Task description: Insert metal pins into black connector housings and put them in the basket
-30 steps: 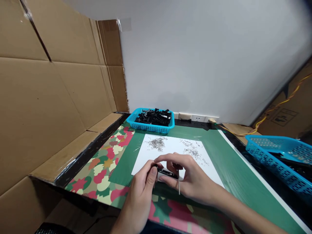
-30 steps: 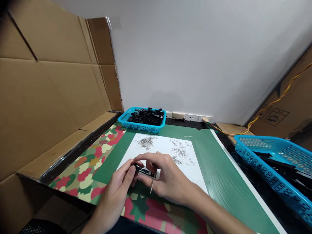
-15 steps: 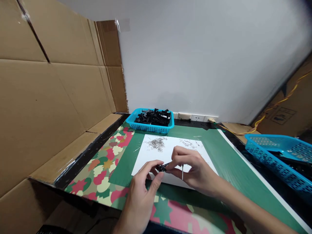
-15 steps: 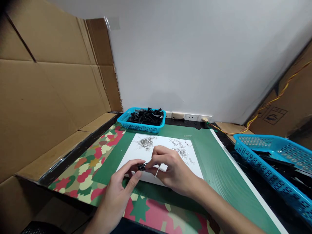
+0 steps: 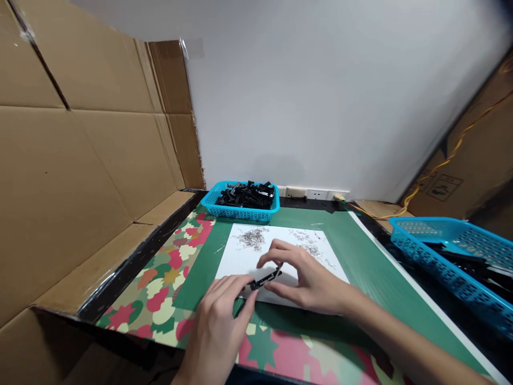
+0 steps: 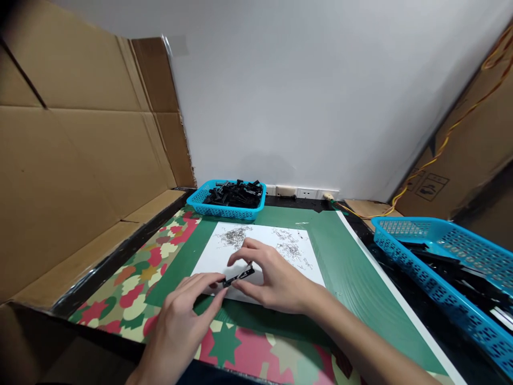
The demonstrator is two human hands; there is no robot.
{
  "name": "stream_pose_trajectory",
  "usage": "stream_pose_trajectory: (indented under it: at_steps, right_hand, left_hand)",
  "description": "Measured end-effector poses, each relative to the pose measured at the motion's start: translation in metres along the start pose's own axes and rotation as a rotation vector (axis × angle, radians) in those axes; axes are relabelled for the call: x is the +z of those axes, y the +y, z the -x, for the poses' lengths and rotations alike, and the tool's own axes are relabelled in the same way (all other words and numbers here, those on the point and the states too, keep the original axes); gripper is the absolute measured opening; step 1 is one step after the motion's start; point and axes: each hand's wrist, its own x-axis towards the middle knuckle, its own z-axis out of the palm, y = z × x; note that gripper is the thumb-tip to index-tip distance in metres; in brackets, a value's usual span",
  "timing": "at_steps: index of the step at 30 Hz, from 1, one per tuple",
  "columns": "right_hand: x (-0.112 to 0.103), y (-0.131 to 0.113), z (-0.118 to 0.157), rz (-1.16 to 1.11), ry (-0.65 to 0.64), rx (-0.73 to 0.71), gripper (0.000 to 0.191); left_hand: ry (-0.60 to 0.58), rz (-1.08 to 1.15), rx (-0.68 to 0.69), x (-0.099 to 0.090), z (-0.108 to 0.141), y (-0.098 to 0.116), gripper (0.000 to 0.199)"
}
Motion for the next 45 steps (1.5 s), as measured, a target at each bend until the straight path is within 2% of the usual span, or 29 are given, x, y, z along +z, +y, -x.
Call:
stream_pose_trajectory:
  at_steps: [5,10,14,17,22,26,32,37,41,43,45]
  right_hand:
    - [-0.002,-0.005,-0.001,-0.027,0.05,0.047,0.02]
    - [0.007,0.004,-0.004,-0.057,0.059,0.049,0.029]
    - [0.009,0.011,-0.002,-0.095,0.089,0.055,0.037]
    - [0.006,0.008,0.0,-0.094,0.04,0.088,0.045]
    - [0.004,-0.001,-0.001,-0.06,-0.021,0.099,0.035]
    - [0.01,0.0,-0.003,-0.114,-0.015,0.013,0.032]
    - [0.017,-0.002,-0.003,-0.109,-0.004,0.023,0.029]
    - [0.009,-0.007,-0.003,-0.22,-0.073,-0.035,0.04]
    - [-0.003,-0.008,-0.003,-0.33,0.017,0.067,0.039]
    - [-0.009,-0.007,-0.002,-0.289,0.02,0.087,0.036]
    - [-0.013,-0.006,-0.001,-0.19,-0.059,0.075,0.034]
  left_hand:
    - [0.017,-0.049,0.023,0.009,0.003,-0.004,0.02]
    - [-0.049,-0.049,0.039,0.008,0.0,0.0,0.018]
    - [-0.059,-0.055,0.058,0.008,-0.002,0.003,0.019]
    - [-0.05,-0.067,0.079,0.009,-0.001,0.003,0.02]
    - [-0.026,-0.076,0.106,0.009,0.002,0.003,0.022]
    - [-0.041,-0.069,0.124,0.009,0.004,0.001,0.024]
    - [-0.06,-0.077,0.083,0.008,0.004,0.002,0.02]
    - [-0.084,-0.055,0.035,0.006,0.002,0.006,0.019]
    - [-0.056,-0.03,0.041,0.007,0.002,0.005,0.02]
    - [-0.037,-0.021,0.048,0.009,0.003,0.003,0.018]
    - [-0.029,-0.019,0.044,0.01,0.004,0.001,0.018]
